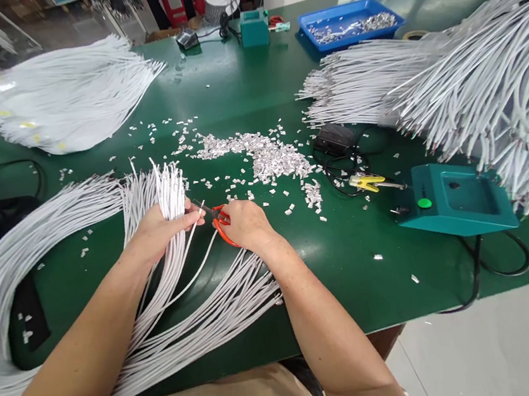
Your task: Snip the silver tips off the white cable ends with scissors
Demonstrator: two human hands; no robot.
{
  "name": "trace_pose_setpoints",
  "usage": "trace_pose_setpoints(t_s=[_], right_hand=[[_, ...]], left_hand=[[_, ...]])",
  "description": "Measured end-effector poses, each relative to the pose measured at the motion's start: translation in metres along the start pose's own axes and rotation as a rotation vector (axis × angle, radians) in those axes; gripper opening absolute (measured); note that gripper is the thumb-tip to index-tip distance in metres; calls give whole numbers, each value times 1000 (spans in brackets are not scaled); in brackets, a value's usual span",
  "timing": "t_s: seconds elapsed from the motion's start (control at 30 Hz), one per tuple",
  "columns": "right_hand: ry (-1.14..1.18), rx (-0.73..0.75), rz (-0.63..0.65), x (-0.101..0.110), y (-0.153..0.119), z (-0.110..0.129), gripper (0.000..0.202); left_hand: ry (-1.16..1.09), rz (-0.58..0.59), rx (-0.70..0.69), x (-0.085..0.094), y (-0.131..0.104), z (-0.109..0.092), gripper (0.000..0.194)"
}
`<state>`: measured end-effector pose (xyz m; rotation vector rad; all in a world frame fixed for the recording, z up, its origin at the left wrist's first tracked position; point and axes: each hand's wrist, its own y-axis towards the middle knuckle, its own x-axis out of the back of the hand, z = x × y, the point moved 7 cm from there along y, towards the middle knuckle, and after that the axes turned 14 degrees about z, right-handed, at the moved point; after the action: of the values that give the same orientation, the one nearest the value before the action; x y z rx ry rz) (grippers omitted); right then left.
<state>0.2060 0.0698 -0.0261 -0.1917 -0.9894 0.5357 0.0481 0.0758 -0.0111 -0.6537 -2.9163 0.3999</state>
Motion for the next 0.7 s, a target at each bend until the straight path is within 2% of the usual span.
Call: trace_pose_setpoints(t_s=[0.23, 0.5, 0.57, 0.7], right_hand=[[-87, 2, -26, 4, -3, 4, 27], [16, 33, -48, 2, -1, 0, 24], [178, 57, -63, 5, -1, -4, 19], [808, 187, -133, 10, -2, -8, 17]], left_hand=[[37, -18, -7, 3, 1, 2, 35], [11, -6, -18, 0, -1, -2, 35], [19, -8, -9, 0, -2, -1, 33], [88, -24, 6, -1, -4, -2, 32]])
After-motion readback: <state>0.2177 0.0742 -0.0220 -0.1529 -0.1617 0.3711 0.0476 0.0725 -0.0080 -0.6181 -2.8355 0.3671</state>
